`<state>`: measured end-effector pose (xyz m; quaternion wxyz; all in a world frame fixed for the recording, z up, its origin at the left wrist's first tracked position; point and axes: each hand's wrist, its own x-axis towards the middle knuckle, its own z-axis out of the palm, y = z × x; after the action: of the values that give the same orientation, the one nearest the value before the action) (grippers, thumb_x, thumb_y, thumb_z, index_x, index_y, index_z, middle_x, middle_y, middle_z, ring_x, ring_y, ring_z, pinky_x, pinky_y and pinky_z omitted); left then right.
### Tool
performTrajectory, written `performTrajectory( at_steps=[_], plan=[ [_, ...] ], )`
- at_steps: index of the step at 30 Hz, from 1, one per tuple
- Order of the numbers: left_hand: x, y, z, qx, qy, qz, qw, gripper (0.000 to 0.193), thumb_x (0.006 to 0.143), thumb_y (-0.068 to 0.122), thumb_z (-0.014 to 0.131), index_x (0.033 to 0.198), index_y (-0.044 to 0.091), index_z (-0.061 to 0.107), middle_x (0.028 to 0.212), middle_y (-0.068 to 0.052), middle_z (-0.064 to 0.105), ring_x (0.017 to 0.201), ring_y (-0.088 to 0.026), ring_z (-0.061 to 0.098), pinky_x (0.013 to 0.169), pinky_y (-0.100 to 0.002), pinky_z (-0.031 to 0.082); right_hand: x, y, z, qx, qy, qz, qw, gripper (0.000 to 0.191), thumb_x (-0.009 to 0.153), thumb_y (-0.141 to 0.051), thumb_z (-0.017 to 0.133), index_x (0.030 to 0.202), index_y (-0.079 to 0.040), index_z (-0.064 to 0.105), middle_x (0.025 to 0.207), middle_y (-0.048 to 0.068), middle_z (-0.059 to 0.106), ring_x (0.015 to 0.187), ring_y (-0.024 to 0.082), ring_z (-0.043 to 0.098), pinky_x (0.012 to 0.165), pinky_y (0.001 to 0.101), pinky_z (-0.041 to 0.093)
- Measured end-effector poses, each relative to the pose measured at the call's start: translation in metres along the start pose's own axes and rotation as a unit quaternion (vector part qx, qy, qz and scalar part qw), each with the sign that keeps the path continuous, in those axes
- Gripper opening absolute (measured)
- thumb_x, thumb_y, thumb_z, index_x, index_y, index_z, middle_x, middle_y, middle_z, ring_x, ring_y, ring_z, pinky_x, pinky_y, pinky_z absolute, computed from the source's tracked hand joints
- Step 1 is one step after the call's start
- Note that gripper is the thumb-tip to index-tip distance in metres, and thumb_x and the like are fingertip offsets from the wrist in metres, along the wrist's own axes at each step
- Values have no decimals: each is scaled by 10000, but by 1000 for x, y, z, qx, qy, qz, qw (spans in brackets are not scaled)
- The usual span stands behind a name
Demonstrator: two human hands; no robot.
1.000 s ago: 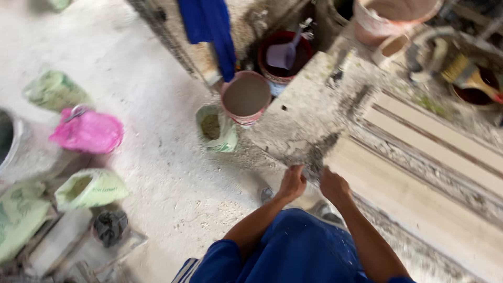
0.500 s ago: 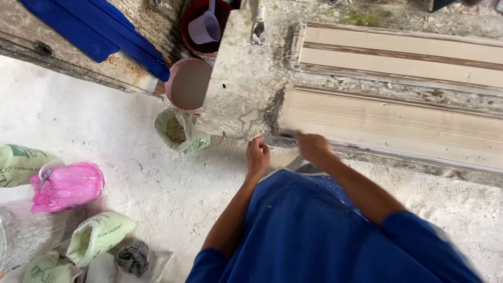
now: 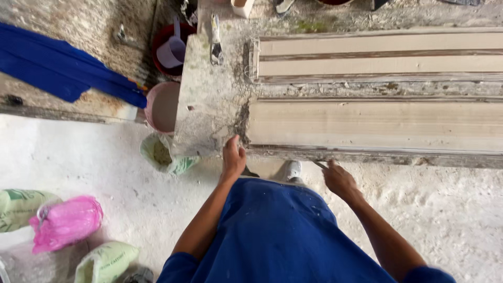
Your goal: The person scrapes excess material out of the grooves of long wooden moldings using a small handheld scraper, working along each board. They then use a brush to apply paste from a container into the cleaned grooves of the moldings.
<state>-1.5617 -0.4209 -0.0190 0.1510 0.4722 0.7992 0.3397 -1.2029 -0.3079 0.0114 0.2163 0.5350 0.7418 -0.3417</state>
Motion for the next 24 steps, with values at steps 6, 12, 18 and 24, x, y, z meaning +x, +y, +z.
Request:
performTrajectory(
  at_steps=[6,12,18,24],
  plan=[
    [41,-10,2,21,-111,75,991,423,910,-7,575,1323,82,595,1289,-166,659,1216,-370,606,1082,-456,429,-38,-9,45,208,193,-78,956,455,1043,-281,474,1441,-61,465,755,265,702,596,464,668,541,588,510],
    [66,-26,-23,21,-166,188,968,448,853,2,611,1283,119,573,1264,-165,692,1164,-383,592,993,-498,421,-22,-143,78,208,240,-122,940,365,970,-215,542,1323,-122,543,786,266,701,662,482,666,605,592,528],
    [83,-26,-43,16,-285,154,946,419,852,133,701,1239,121,541,1096,-116,713,1093,-365,581,944,-546,414,9,-268,80,227,224,-26,947,218,1057,-268,517,1169,-88,571,723,292,670,675,514,641,645,635,492],
    [119,-13,-41,156,-376,183,895,319,909,160,681,1214,142,588,939,-87,736,1118,-290,593,956,-534,395,14,-332,88,213,244,148,935,217,1028,-265,490,1065,-66,569,742,300,665,684,509,663,612,633,517]
  ],
)
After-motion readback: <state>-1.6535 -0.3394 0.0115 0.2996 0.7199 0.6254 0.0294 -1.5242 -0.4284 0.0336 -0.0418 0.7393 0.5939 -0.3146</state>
